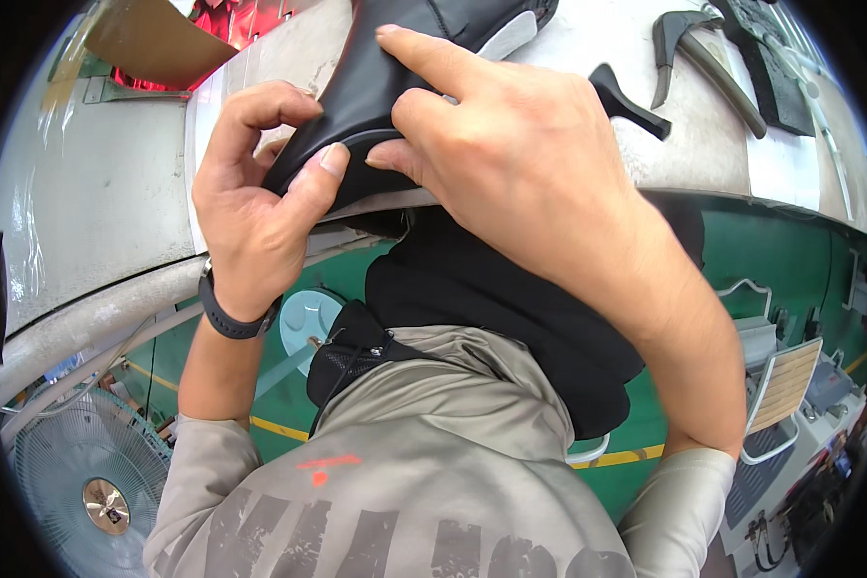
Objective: The person smooths the leather upper of a black boot and hammers the edges to secure the shape. They then repeat the process with a second boot and place it back on the conveyor belt.
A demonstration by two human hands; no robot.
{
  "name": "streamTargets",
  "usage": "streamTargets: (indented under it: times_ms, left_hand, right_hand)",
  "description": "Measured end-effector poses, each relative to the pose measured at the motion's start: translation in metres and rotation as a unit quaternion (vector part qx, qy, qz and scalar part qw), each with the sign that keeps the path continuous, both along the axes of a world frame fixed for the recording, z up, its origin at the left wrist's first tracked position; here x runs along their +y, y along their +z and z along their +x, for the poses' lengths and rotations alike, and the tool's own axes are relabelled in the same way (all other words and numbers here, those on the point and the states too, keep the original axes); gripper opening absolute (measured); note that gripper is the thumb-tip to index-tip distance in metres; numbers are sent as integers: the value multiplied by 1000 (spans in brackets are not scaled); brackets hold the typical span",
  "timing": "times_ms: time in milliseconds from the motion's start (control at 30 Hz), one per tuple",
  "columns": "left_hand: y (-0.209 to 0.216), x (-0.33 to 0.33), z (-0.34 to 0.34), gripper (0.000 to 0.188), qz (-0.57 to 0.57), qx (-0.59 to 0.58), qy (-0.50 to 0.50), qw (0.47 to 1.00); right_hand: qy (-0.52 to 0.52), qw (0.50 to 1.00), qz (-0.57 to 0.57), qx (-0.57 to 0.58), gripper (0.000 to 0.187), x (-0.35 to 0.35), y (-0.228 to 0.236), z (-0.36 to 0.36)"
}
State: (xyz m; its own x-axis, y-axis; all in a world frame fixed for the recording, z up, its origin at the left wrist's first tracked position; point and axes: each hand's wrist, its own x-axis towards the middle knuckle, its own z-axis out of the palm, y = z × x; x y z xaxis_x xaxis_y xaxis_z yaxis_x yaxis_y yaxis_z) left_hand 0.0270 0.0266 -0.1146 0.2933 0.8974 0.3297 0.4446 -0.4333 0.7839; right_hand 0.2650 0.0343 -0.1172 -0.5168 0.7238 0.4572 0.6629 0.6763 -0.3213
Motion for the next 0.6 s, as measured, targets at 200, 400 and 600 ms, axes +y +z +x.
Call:
streamTargets:
  times_ms: [200,400,600]
  left_hand:
    - [12,15,-5,25,74,105,-69,989]
    - [28,24,5,27,67,181,-89,977]
    - [32,36,20,25,68,200,-106,972]
  right_hand:
    - [130,991,10,-4,25,20,3,22]
    - [46,996,74,14,22,14,-11,15]
    - [36,996,83,-17,17,15,-8,15]
